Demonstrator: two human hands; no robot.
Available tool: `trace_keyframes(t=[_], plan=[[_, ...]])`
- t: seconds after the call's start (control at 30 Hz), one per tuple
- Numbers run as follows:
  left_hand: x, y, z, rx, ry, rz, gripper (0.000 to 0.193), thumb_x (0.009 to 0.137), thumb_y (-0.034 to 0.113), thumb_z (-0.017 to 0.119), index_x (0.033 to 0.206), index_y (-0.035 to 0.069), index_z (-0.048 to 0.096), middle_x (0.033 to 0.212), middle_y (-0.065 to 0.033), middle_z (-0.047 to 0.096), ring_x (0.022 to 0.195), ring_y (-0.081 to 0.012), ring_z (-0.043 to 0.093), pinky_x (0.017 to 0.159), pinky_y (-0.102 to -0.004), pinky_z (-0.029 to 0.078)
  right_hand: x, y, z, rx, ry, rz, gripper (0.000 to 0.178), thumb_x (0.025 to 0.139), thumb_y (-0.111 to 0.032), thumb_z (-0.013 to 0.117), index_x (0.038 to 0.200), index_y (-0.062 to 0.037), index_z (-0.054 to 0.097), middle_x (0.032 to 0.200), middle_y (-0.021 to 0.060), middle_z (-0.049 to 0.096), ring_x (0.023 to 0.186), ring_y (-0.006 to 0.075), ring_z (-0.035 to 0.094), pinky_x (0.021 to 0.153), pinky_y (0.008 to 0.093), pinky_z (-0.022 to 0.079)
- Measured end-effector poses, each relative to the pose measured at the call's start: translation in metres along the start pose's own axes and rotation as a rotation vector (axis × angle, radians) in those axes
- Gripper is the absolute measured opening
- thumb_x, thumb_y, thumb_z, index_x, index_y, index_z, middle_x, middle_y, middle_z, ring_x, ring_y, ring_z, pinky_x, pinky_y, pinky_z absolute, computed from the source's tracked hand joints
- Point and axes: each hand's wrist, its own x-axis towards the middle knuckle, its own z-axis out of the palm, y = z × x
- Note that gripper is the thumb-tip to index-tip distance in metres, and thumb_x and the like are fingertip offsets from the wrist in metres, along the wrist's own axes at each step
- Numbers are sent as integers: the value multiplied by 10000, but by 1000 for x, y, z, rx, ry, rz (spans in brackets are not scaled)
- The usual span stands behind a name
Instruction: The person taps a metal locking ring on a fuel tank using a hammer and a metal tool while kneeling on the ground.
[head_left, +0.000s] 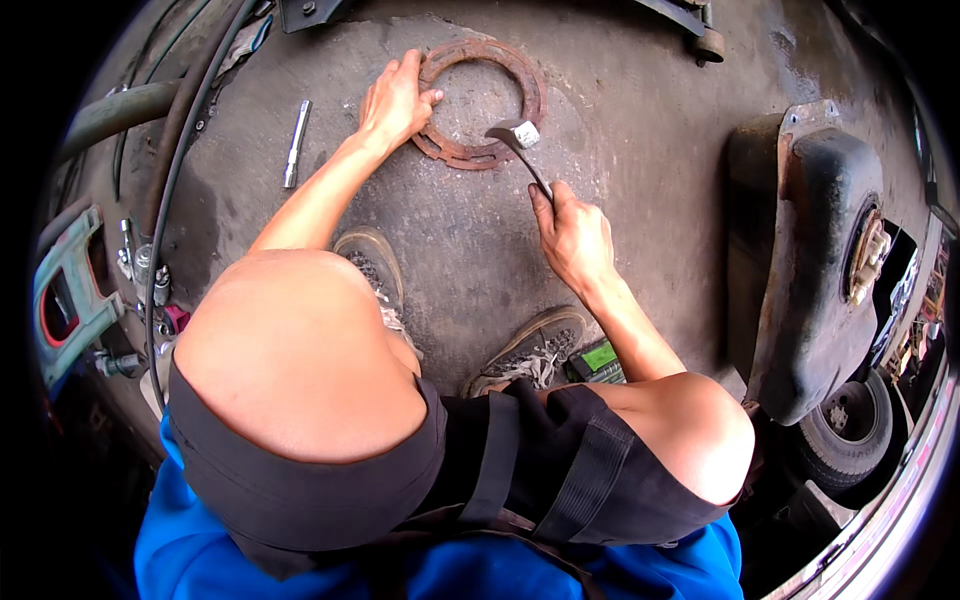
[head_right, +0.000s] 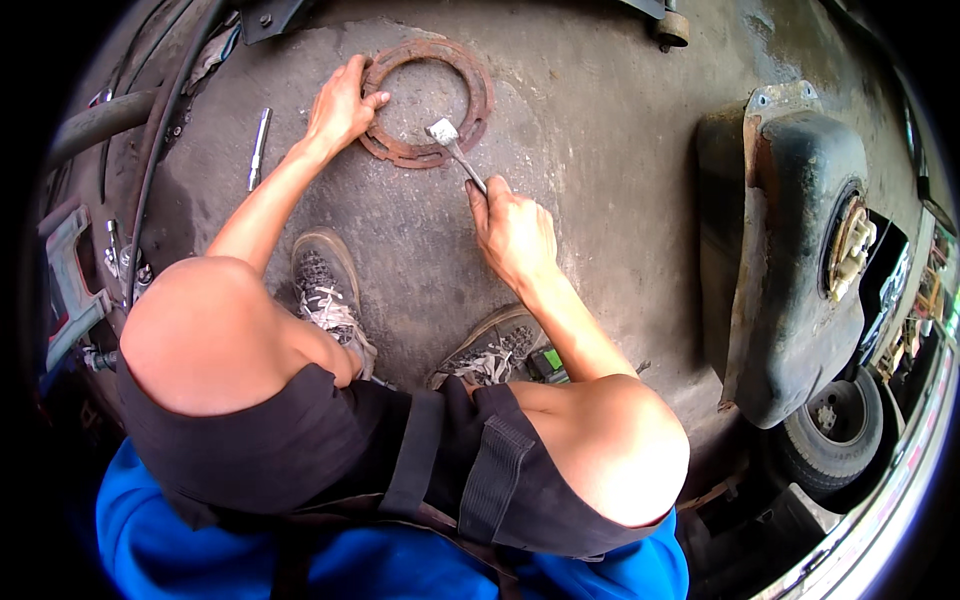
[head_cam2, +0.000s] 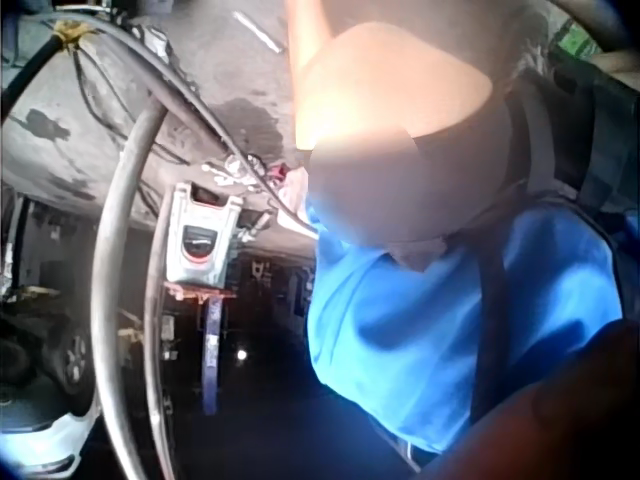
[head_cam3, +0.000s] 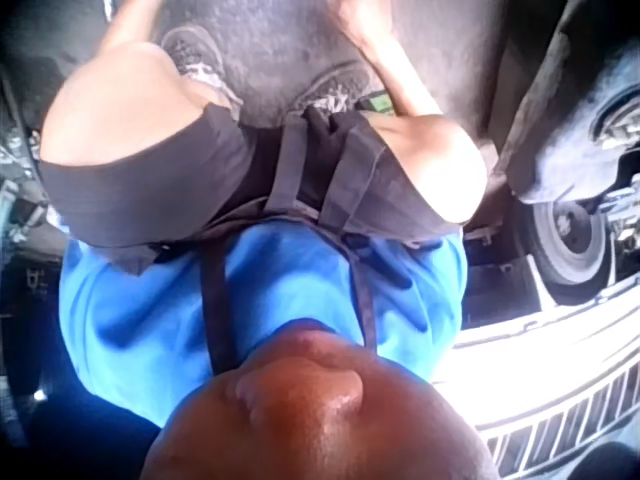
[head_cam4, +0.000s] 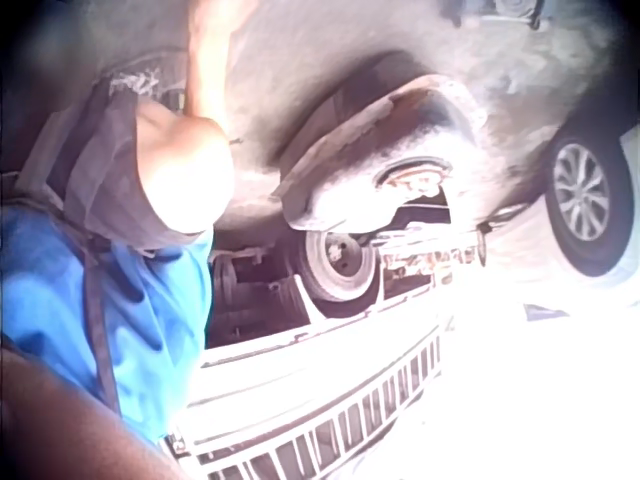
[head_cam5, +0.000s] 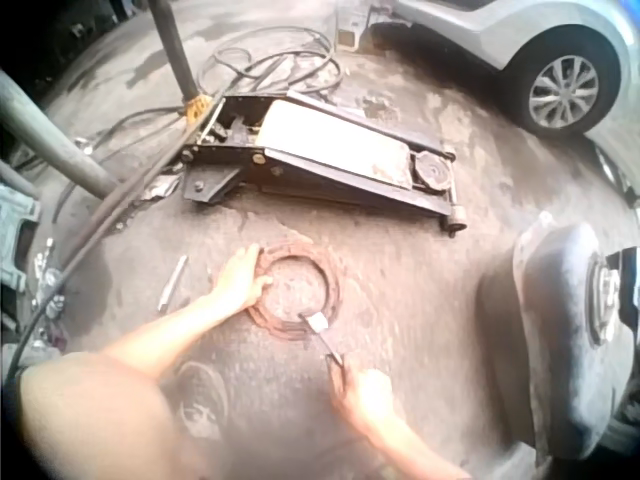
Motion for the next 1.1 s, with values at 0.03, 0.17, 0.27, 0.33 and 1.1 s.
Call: trace_keyframes(t=[0.03, 0.17, 0.27, 0.33, 1.1], plan=[[0, 4, -5, -15, 4, 14, 532, 873, 244, 740, 1302, 30, 511, 1220, -250, 616, 1156, -422, 593, 979, -487, 479, 0, -1, -2, 25, 28, -37, 373, 1028, -365, 518, 913, -10, 519, 704, 276, 624, 756, 503, 631, 674, 552, 484], [-1, 6, 1, -11, 8, -5, 532, 877, 246, 737, 1311, 39, 509, 1226, -247, 613, 1150, -421, 594, 977, -486, 477, -2, 16, 7, -23, -4, -3, 384, 1029, -380, 518, 910, -15, 530, 680, 264, 618, 706, 496, 628, 626, 549, 476], [-3, 0, 1, -8, 20, 63, 515, 905, 244, 704, 1314, 36, 471, 1187, -261, 584, 1101, -460, 606, 915, -533, 505, -4, 8, 4, 21, 9, 81, 375, 1032, -371, 512, 940, -8, 529, 726, 280, 628, 764, 502, 632, 668, 554, 481], [-3, -3, 2, -2, 4, 51, 521, 911, 259, 700, 1326, 45, 470, 1185, -265, 582, 1098, -459, 609, 915, -530, 508, -6, 4, 4, 65, -8, 41, 379, 1032, -374, 511, 944, -6, 529, 737, 290, 627, 778, 506, 631, 675, 559, 481], [-5, -10, 6, -81, 118, 138, 485, 915, 226, 685, 1314, 37, 486, 1183, -254, 593, 1092, -456, 607, 912, -524, 501, -9, 9, 7, 79, 82, 114, 349, 1027, -348, 510, 953, -11, 554, 701, 273, 636, 726, 506, 643, 666, 562, 498]])
